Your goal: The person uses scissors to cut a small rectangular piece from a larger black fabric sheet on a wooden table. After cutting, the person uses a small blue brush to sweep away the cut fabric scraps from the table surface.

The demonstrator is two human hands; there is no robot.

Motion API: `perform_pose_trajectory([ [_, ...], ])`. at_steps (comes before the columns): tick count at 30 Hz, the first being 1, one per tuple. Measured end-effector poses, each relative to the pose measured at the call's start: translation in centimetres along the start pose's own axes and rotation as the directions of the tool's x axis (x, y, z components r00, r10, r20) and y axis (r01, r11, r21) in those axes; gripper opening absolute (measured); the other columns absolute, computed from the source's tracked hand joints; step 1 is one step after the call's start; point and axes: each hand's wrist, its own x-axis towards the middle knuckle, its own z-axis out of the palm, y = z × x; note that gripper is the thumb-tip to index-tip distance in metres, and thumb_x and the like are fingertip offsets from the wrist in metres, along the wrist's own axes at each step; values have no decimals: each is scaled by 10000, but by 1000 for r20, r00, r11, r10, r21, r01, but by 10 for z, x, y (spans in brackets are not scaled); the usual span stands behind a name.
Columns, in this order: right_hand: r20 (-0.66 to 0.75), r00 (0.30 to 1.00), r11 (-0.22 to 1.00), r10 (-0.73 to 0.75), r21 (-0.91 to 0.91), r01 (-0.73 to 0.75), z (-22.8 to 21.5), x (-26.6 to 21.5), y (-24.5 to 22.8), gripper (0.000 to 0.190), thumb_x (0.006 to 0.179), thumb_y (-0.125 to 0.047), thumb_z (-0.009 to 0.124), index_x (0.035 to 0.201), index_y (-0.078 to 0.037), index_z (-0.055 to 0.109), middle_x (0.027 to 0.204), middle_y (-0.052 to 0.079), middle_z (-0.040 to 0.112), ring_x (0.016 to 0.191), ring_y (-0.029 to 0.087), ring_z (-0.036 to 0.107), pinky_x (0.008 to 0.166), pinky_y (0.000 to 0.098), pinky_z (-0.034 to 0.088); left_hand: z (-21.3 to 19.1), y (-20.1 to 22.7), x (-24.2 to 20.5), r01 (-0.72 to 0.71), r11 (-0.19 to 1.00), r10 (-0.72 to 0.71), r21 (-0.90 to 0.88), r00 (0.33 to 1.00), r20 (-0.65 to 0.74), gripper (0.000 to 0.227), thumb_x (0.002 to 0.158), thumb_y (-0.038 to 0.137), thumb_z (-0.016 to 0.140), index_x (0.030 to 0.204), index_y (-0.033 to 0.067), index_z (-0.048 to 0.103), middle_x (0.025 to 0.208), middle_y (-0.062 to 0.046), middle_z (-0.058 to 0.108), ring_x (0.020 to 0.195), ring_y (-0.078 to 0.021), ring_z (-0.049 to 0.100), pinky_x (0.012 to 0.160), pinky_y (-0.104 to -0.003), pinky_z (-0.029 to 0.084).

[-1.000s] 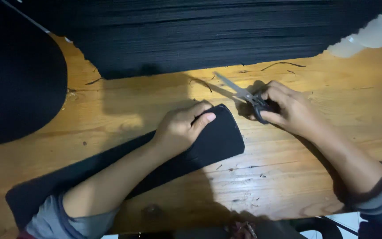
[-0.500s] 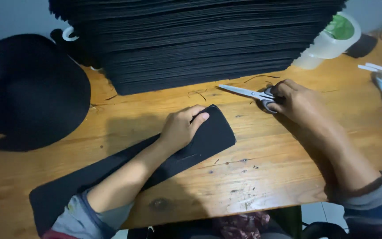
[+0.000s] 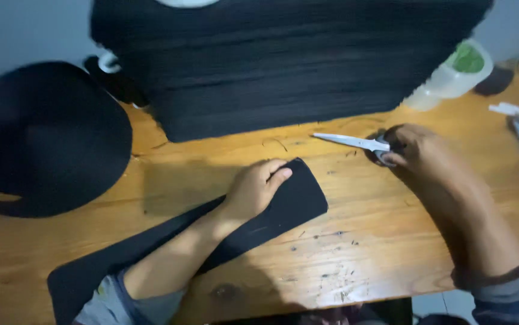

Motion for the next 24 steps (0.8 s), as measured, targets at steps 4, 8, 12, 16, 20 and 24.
perform_pose_trajectory([
  [4,42,996,994,-74,-79,77,20,11,50,350,839,-306,773,1117,-118,676,1137,115,724,1063,325,673,859,439,511,16,-22,7,-81,996,82,39,996,-28,337,1001,350,513,1178,137,706,1114,-74,775,1048,-293,706,873,-378,490],
  [8,102,995,994,2,-113,10,14,13,44,293,855,-333,756,1052,-135,668,1076,96,721,977,307,682,794,434,529,11,-20,4,15,1000,-15,0,999,-29,280,1003,383,517,1113,193,691,909,-2,710,881,-211,668,775,-331,458],
  [12,92,996,988,1,-155,14,13,8,38,293,861,-344,742,1051,-134,667,1113,100,723,1008,330,680,798,471,541,15,-28,2,49,993,-51,-104,998,-25,323,1000,415,532,1162,194,701,861,48,692,828,-131,645,782,-280,456],
  [16,57,995,996,76,-39,-74,-4,4,12,153,871,-245,676,916,-100,658,1025,96,727,935,311,677,746,443,510,17,-39,4,-72,971,62,-227,997,-49,369,1029,404,485,1177,133,688,994,26,716,972,-129,665,874,-283,465],
  [20,22,999,997,24,-79,-22,17,13,53,290,876,-317,745,1072,-124,654,1081,89,718,968,319,670,747,438,507,9,-42,8,-115,919,60,-377,986,-155,221,1045,292,555,1108,121,681,1000,25,647,978,-116,599,900,-271,446],
  [24,-14,995,995,96,5,-96,11,6,41,376,864,-290,782,1202,-175,665,1098,122,741,956,332,691,771,426,506,-12,-26,8,-103,860,21,-500,986,-167,213,1055,306,539,933,146,609,860,86,511,831,-60,492,783,-252,404],
])
